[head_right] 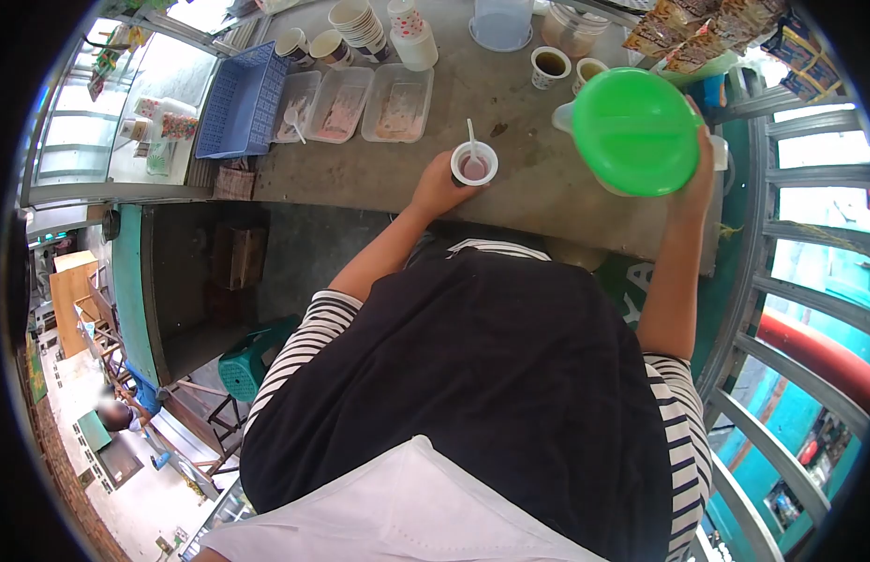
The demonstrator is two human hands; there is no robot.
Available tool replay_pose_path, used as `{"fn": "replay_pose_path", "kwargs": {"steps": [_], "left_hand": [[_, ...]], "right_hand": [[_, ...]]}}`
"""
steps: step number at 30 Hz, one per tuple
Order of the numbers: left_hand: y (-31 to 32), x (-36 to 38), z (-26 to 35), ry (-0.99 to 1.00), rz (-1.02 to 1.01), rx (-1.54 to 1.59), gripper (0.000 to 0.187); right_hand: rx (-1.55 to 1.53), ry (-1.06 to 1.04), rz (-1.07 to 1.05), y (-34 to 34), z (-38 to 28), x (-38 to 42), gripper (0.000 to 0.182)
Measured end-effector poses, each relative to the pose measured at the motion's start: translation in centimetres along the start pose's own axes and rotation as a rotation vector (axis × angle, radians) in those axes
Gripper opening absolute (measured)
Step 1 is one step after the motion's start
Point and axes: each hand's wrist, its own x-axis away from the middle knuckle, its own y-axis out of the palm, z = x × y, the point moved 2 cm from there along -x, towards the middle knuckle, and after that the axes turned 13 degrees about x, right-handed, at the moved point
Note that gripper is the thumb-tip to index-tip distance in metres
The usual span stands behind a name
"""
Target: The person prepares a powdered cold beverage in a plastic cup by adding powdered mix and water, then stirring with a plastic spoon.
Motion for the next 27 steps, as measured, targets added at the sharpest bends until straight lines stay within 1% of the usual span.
{"fn": "replay_pose_path", "kwargs": {"steps": [1,3,4,6,7,9,10,11,12,13,14,15,16,17,18,20,22,23,24,26,27], "left_hand": [[0.0,0.0,0.0,0.012,0.016,0.006,0.063],[0.0,0.0,0.2,0.013,0.006,0.023,0.063],[0.0,-0.1,0.3,0.013,0.003,0.039,0.063],[-0.1,-0.1,0.4,0.012,0.004,0.040,0.063],[-0.1,-0.1,0.4,0.002,0.007,0.046,0.063],[-0.1,-0.1,0.4,0.038,0.004,0.035,0.061],[0.0,0.0,0.0,0.020,0.000,0.035,0.060],[0.1,0.0,-0.4,0.005,-0.004,0.034,0.059],[0.2,-0.1,-0.6,0.033,0.007,0.033,0.058],[0.2,-0.1,-0.5,0.065,0.003,0.028,0.058],[0.2,0.0,-0.5,0.040,-0.003,0.041,0.058],[0.2,-0.1,-0.4,0.015,-0.006,0.053,0.058],[0.1,-0.2,-0.3,0.046,-0.002,0.049,0.058],[0.1,-0.1,-0.4,0.044,-0.019,0.053,0.062],[0.0,0.0,-0.4,0.038,-0.033,0.057,0.065],[0.1,0.0,-0.5,0.064,-0.023,0.074,0.066],[-0.1,0.0,0.0,0.072,-0.011,0.095,0.071],[-0.2,-0.2,0.1,0.078,-0.005,0.089,0.071],[-0.1,-0.2,0.0,0.040,-0.020,0.079,0.070],[-0.2,0.1,0.2,-0.006,-0.034,0.069,0.069],[-0.3,-0.1,0.5,-0.018,-0.034,0.110,0.067]], "right_hand": [[-0.001,-0.002,0.005,-1.9,0.3,-0.3,0.044],[0.451,-0.168,0.160,-5.8,1.1,-0.8,0.045],[0.446,-0.174,0.166,-6.9,1.1,-0.9,0.045],[-0.251,0.139,0.358,-9.2,1.9,-0.8,0.045],[-0.259,0.126,0.362,-10.7,2.6,-1.1,0.045],[-0.278,0.079,0.208,-12.7,4.6,-1.0,0.047],[-0.284,0.064,0.216,-12.8,5.4,-0.6,0.047],[-0.233,-0.030,0.204,-12.7,6.1,-0.3,0.050],[-0.183,-0.130,0.194,-12.2,7.0,0.0,0.053],[0.006,-0.231,0.351,-11.3,8.5,0.8,0.056],[0.194,-0.330,0.511,-10.1,10.3,2.1,0.060],[0.175,-0.205,0.544,-9.4,11.9,3.7,0.060],[0.241,-0.127,0.716,-7.7,13.8,5.8,0.053],[0.284,0.043,0.787,-4.0,12.6,8.6,0.048],[0.196,0.254,0.677,-4.6,16.4,10.4,0.044],[0.068,0.714,0.469,-2.2,19.5,12.5,0.037],[0.134,0.748,-0.015,1.3,18.5,12.2,0.031],[0.259,0.642,-0.196,3.6,16.1,11.4,0.035],[0.382,0.534,-0.374,6.0,13.8,10.2,0.039],[0.459,0.343,-0.558,9.3,12.6,7.9,0.049],[0.484,0.334,-0.583,10.7,12.3,6.8,0.050]]}}
